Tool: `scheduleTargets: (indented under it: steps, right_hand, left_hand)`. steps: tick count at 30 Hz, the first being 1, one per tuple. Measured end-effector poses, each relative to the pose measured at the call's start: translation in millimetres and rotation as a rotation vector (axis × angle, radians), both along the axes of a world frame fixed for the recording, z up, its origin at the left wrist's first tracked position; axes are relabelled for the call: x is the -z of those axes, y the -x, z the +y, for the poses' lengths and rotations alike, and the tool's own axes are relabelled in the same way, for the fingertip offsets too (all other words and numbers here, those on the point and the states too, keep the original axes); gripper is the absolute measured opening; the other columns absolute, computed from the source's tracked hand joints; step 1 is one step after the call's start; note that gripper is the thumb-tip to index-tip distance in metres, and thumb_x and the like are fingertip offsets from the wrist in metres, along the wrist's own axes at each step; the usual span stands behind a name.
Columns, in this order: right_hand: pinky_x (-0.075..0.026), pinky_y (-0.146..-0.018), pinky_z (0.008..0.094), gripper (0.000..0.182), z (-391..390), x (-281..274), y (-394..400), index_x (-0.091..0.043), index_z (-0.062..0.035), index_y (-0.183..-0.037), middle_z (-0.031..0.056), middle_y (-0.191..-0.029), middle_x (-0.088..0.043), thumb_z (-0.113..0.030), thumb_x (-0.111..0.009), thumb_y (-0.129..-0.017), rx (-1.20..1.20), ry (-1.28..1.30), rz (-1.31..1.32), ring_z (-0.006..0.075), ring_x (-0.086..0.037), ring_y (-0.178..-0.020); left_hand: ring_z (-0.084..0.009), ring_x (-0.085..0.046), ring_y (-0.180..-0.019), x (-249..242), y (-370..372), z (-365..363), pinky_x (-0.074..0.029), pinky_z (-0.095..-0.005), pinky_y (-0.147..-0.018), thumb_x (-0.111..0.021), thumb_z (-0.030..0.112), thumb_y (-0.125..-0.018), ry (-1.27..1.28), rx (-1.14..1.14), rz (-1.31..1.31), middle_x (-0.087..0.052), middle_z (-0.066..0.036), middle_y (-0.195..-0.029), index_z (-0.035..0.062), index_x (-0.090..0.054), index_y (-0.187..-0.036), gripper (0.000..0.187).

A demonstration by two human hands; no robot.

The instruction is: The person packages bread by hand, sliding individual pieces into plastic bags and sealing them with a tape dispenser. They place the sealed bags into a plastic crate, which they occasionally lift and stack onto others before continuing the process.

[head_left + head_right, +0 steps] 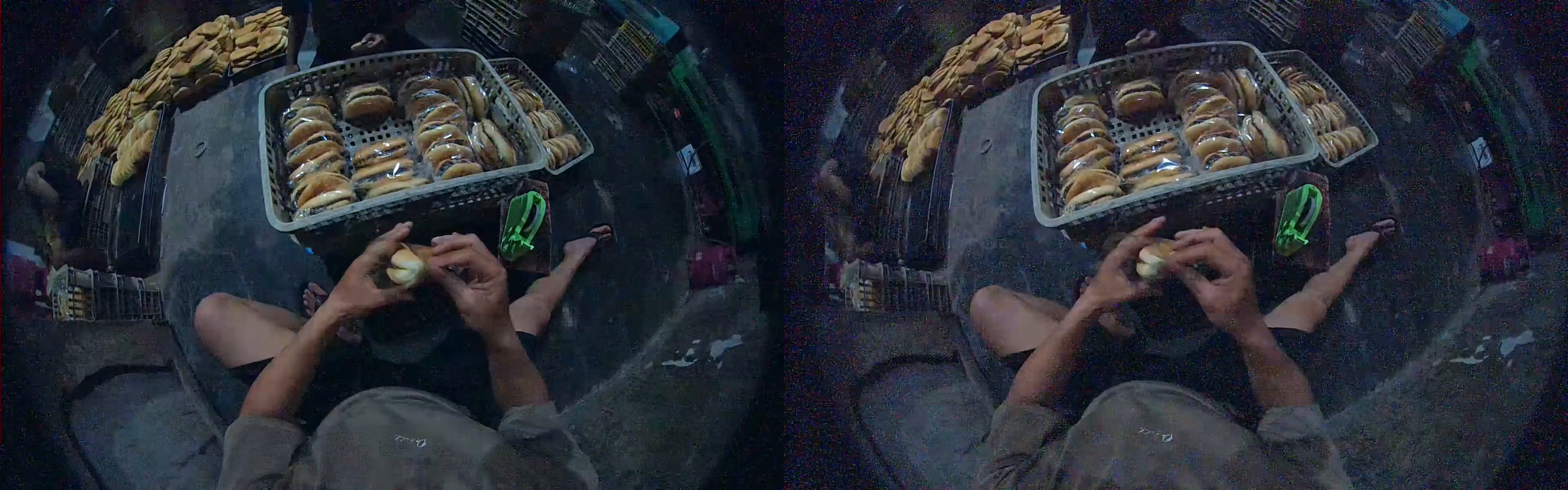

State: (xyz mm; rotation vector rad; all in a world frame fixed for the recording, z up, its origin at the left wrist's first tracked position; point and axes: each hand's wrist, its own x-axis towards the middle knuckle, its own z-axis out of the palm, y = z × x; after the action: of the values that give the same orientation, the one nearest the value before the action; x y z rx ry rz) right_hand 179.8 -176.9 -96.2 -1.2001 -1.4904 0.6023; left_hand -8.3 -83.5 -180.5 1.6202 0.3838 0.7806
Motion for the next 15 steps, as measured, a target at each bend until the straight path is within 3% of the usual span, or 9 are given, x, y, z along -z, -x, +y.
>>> scheduleTargets:
  steps: [1,3,4,5,6,8,9,12,15]
  right_hand:
    - [-0.051,-0.091,0.0355,0.011,-2.4,0.5,2.3,-0.067,-0.0030,-0.095,0.0105,-0.109,-0.064,-0.005,-0.071,-0.085,0.001,0.012,0.003,0.0206,-0.061,-0.109]
    - [-0.051,-0.090,0.0349,0.017,0.7,0.0,7.3,-0.065,-0.0031,-0.099,0.0084,-0.100,-0.065,-0.008,-0.073,-0.084,-0.026,0.145,0.346,0.0185,-0.062,-0.105]
    - [-0.051,-0.090,0.0349,0.017,1.5,1.8,10.0,-0.065,-0.0031,-0.099,0.0084,-0.100,-0.065,-0.008,-0.073,-0.084,-0.024,0.144,0.344,0.0185,-0.062,-0.105]
    - [-0.051,-0.088,0.0333,0.018,0.9,6.6,13.9,-0.064,-0.0030,-0.101,0.0079,-0.097,-0.064,-0.010,-0.072,-0.086,0.123,0.209,0.385,0.0171,-0.062,-0.100]
    - [-0.051,-0.086,0.0317,0.020,-0.8,13.0,16.8,-0.062,-0.0029,-0.103,0.0073,-0.094,-0.063,-0.012,-0.070,-0.088,0.270,0.275,0.425,0.0157,-0.062,-0.096]
    - [-0.050,-0.084,0.0299,0.020,-10.7,37.8,11.5,-0.060,-0.0024,-0.104,0.0072,-0.095,-0.062,-0.015,-0.067,-0.091,0.248,0.405,0.391,0.0142,-0.061,-0.093]
    - [-0.049,-0.081,0.0281,0.021,-14.6,47.9,8.5,-0.057,-0.0019,-0.105,0.0070,-0.096,-0.061,-0.018,-0.064,-0.094,0.230,0.533,0.355,0.0126,-0.059,-0.090]
    - [-0.047,-0.077,0.0270,0.020,-16.3,61.4,20.7,-0.055,-0.0022,-0.101,0.0059,-0.095,-0.060,-0.021,-0.057,-0.098,0.332,0.415,0.360,0.0109,-0.056,-0.087]
    - [-0.045,-0.078,0.0270,0.017,-10.9,62.2,24.2,-0.053,-0.0034,-0.103,0.0040,-0.091,-0.058,-0.020,-0.055,-0.099,0.373,0.404,0.418,0.0104,-0.054,-0.086]
  left_hand:
    - [-0.0269,-0.040,-0.136,6.1,1.1,-5.4,-0.035,-0.0408,-0.111,-0.085,0.008,-0.067,0.012,0.001,0.003,-0.041,-0.014,-0.147,0.0045,-0.046,-0.136,0.079]
    - [-0.0209,-0.051,-0.121,8.0,-4.1,-12.2,-0.044,-0.0349,-0.101,-0.083,0.013,-0.074,0.187,-0.061,-0.112,-0.052,-0.011,-0.133,0.0039,-0.049,-0.132,0.068]
    - [-0.0178,-0.056,-0.114,4.3,-7.6,-14.9,-0.048,-0.0319,-0.095,-0.082,0.016,-0.077,0.271,-0.095,-0.169,-0.058,-0.009,-0.126,0.0036,-0.050,-0.130,0.063]
    - [-0.0160,-0.058,-0.107,-0.8,-8.0,-21.3,-0.048,-0.0309,-0.093,-0.073,0.024,-0.087,0.227,-0.217,-0.118,-0.061,-0.006,-0.114,0.0031,-0.051,-0.127,0.051]
    - [-0.0160,-0.058,-0.107,0.2,-11.4,-23.8,-0.048,-0.0309,-0.093,-0.073,0.024,-0.087,0.228,-0.219,-0.117,-0.061,-0.006,-0.114,0.0031,-0.051,-0.127,0.051]
    - [-0.0150,-0.059,-0.105,3.8,-17.1,-26.3,-0.049,-0.0308,-0.091,-0.060,0.037,-0.095,0.538,-0.396,-0.311,-0.061,-0.007,-0.112,0.0013,-0.051,-0.126,0.049]
    - [-0.0155,-0.060,-0.104,-4.7,-16.9,-26.9,-0.049,-0.0307,-0.092,-0.045,0.045,-0.101,0.471,-0.424,-0.242,-0.061,-0.008,-0.115,-0.0004,-0.050,-0.127,0.053]
    - [-0.0176,-0.061,-0.103,-21.2,-21.3,-26.2,-0.049,-0.0315,-0.091,-0.038,0.043,-0.103,0.611,-0.471,-0.245,-0.062,-0.009,-0.117,-0.0013,-0.049,-0.129,0.052]
    - [-0.0205,-0.061,-0.107,-11.3,-18.5,-23.4,-0.048,-0.0326,-0.094,-0.036,0.038,-0.105,0.594,-0.496,-0.179,-0.060,-0.012,-0.123,-0.0007,-0.047,-0.133,0.049]
